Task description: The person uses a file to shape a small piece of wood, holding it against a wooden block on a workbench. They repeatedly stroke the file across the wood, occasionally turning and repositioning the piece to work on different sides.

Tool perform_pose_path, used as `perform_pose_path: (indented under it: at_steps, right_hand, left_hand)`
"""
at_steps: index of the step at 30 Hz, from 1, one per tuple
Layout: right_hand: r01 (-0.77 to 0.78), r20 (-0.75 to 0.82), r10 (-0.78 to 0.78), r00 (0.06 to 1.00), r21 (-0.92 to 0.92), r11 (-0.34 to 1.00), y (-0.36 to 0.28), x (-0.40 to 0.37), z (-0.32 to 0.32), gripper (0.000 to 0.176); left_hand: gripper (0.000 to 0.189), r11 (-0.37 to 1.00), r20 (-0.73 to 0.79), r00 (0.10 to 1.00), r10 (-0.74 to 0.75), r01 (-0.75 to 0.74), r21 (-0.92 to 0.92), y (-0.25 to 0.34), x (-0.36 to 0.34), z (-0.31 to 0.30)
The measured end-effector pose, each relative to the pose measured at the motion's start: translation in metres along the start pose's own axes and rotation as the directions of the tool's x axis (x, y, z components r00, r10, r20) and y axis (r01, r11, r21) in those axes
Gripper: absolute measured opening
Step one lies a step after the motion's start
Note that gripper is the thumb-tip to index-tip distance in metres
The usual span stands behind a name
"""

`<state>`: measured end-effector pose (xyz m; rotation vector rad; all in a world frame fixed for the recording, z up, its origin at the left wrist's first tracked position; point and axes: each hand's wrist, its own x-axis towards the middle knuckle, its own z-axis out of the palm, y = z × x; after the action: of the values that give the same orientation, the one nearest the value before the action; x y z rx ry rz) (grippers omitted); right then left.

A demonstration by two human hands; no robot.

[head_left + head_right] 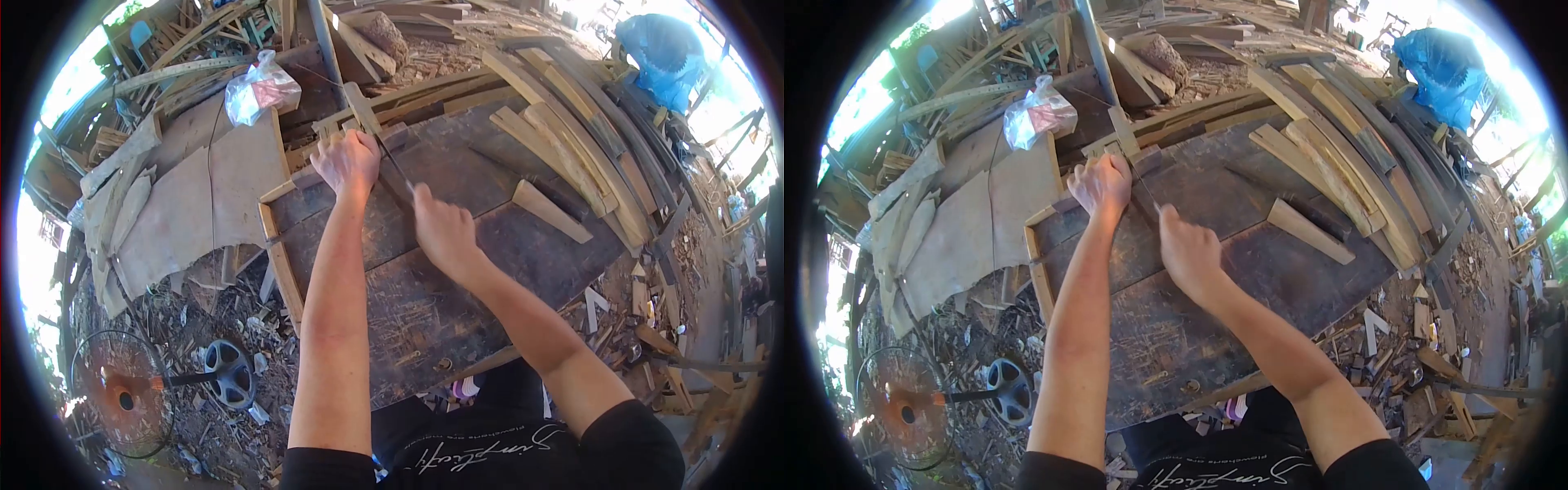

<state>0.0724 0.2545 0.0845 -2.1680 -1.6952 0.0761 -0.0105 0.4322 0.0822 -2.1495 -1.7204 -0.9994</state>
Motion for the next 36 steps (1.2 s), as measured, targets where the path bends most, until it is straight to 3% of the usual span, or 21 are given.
perform_pose_path:
  at_steps: [2, 6, 9, 12, 14, 16, 19, 21, 24, 26, 29, 31, 36]
  right_hand:
    - [0.085, -0.156, -0.073, 0.985, 0.067, 0.994, -0.007, 0.038, 0.009, 0.010]
    - [0.139, -0.195, -0.127, 0.973, 0.050, 0.989, -0.017, 0.083, 0.008, 0.011]
    - [0.148, -0.160, -0.138, 0.977, 0.050, 0.988, -0.006, 0.049, 0.003, 0.011]
    - [0.010, 0.020, -0.011, 1.000, 0.009, 1.000, -0.003, 0.011, -0.005, 0.013]
    - [0.010, -0.016, -0.008, 1.000, 0.077, 0.997, -0.006, 0.015, -0.006, 0.016]
    - [0.070, -0.120, -0.054, 0.991, 0.134, 0.989, -0.014, 0.049, 0.003, 0.016]
    - [0.127, -0.179, -0.107, 0.978, 0.107, 0.986, -0.018, 0.094, 0.015, 0.015]
    - [0.125, -0.186, -0.090, 0.978, 0.184, 0.975, -0.012, 0.088, 0.018, 0.016]
    - [0.112, -0.165, -0.069, 0.984, 0.272, 0.956, 0.008, 0.051, 0.015, 0.018]
    - [0.081, -0.123, -0.047, 0.991, 0.288, 0.954, 0.017, 0.023, -0.004, 0.020]
    - [0.019, -0.191, 0.033, 0.981, 0.264, 0.964, 0.033, -0.006, -0.036, 0.021]
    - [0.098, -0.212, -0.080, 0.974, 0.076, 0.992, 0.048, -0.010, -0.074, 0.021]
    - [0.001, -0.228, -0.028, 0.973, -0.116, 0.993, 0.118, -0.007, -0.129, 0.022]
  left_hand:
    - [0.034, 1.000, 0.011, 1.000, 0.006, -0.005, -0.008, 0.002, -0.001, -0.002]
    - [0.034, 1.000, -0.045, 0.999, 0.009, -0.009, 0.016, 0.000, -0.001, -0.004]
    - [0.034, 1.000, -0.005, 1.000, -0.012, 0.012, 0.007, 0.004, 0.001, -0.008]
    - [0.034, 0.999, 0.055, 0.998, -0.044, 0.044, -0.007, 0.001, 0.002, -0.007]
    - [0.034, 1.000, 0.082, 0.997, -0.016, 0.017, -0.014, -0.001, -0.004, -0.004]
    - [0.037, 1.000, -0.054, 0.999, 0.008, -0.009, -0.010, 0.001, -0.003, -0.003]
    - [0.036, 1.000, -0.017, 1.000, -0.022, 0.022, -0.012, 0.000, -0.001, 0.002]
    - [0.035, 1.000, 0.013, 1.000, -0.023, 0.023, -0.015, 0.001, -0.001, 0.004]
    - [0.035, 1.000, -0.099, 0.995, -0.010, 0.008, -0.027, 0.001, 0.000, 0.004]
    - [0.035, 1.000, -0.011, 1.000, -0.003, 0.004, 0.015, 0.003, -0.002, -0.003]
    - [0.035, 1.000, 0.016, 1.000, 0.015, -0.015, 0.017, 0.002, -0.002, -0.006]
    - [0.035, 1.000, 0.020, 1.000, 0.017, -0.017, 0.002, 0.005, -0.003, -0.009]
    - [0.036, 0.998, -0.042, 0.998, 0.056, -0.056, 0.018, -0.001, -0.005, -0.003]
